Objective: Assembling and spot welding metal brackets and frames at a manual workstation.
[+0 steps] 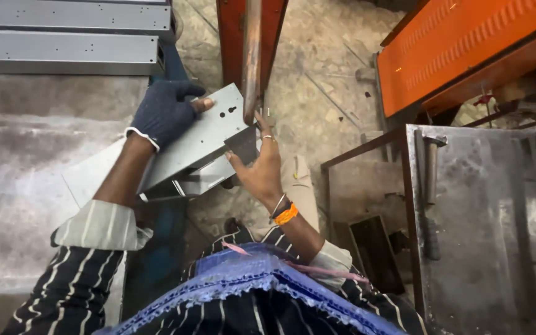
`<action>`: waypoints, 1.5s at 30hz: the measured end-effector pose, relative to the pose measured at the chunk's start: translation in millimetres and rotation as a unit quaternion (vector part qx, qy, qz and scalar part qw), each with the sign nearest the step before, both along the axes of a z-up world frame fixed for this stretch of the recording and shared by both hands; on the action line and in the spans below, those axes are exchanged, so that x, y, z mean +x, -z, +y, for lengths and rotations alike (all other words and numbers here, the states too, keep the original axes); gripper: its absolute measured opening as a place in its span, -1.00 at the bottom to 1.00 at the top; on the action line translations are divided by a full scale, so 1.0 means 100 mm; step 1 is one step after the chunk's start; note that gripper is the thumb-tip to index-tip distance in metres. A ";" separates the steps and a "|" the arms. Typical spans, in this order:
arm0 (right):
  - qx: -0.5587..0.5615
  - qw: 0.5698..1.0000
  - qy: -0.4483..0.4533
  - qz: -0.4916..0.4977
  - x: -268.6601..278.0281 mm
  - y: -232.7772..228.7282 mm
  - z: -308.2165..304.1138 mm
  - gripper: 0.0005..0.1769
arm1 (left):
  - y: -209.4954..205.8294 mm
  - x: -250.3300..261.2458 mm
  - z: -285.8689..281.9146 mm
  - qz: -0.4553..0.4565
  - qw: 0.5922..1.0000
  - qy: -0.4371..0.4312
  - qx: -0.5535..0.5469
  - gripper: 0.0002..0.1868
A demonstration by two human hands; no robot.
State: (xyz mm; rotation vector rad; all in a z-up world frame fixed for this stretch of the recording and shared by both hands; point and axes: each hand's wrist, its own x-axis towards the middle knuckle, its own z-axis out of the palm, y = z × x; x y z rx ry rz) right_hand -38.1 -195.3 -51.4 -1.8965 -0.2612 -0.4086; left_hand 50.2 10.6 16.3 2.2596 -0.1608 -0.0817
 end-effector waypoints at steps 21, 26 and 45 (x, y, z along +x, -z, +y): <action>-0.041 0.996 -0.042 0.061 -0.08 -0.04 -0.23 0.00 | 0.05 0.05 -0.02 -0.010 0.997 -0.006 -0.071 -0.61; -0.115 0.992 -0.043 0.013 -0.26 -0.08 -0.38 0.06 | 0.35 -0.09 0.07 -0.031 0.998 -0.028 -0.040 -0.47; -0.245 0.947 0.204 -0.046 -0.27 0.68 -1.10 -0.93 | 0.11 -1.19 -0.44 -0.065 0.995 -0.066 -0.031 -0.58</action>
